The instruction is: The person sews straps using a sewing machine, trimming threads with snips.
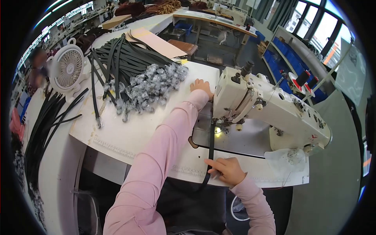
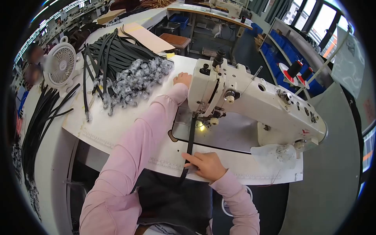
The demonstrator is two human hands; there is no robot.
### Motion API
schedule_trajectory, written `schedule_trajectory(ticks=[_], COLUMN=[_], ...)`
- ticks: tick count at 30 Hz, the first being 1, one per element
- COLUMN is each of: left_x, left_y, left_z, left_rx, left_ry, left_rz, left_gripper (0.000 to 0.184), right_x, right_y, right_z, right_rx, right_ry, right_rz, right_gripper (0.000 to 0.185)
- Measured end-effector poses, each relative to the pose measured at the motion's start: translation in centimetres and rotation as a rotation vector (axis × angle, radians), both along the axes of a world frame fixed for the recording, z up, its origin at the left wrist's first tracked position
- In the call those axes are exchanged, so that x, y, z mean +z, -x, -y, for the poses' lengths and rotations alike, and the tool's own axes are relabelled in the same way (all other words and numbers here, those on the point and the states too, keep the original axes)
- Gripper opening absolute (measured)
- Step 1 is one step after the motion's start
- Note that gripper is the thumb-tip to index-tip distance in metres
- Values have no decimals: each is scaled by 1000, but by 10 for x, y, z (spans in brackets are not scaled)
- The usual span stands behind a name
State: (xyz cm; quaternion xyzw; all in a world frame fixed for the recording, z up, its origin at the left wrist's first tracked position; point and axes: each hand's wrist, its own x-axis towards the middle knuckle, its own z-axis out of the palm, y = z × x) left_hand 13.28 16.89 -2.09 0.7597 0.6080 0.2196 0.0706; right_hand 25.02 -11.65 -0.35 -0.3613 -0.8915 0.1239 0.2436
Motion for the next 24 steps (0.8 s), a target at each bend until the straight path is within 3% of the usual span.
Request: schedule_trajectory(ticks=[2,4,6,8,9,11,13,17,20,23,24], left_x=[-44,-75,-80,-58,-19,5,11,20,19,9,9], left_y=[-24,-49,-50,-13,7,32,57,108,122,116,114], left_z=[-32,-79,-88,-71,-37,2,24,94,134,163,166], left_rx=[-12,-9,-130,-364,-290,-429,-558,-551,-362,-367,-362], left_ry=[-195,-90,46,228,329,348,431,589,727,737,740], left_rz=[100,127,393,906,976,1280,1412,1359,1465,1558,1542], left_gripper=[49,37,25,16,24,35,45,43,36,32,31], right_x=[3,-1,-6,-8,4,7,2,-2,-6,36,34], right_y=[3,2,-2,-3,-1,-2,-6,4,11,26,27], right_z=[2,0,-3,-4,-2,-2,-1,-4,-9,-18,-26], right_rx=[4,-9,-29,-59,-115,-189,-247,-499,-474,-369,-328], right_ry=[-64,-50,32,110,127,125,130,32,536,1331,1362], right_rz=[114,96,-9,-132,-131,-233,-305,-318,-757,-1183,-1186], right_gripper=[57,57,57,56,45,36,31,28,29,34,33])
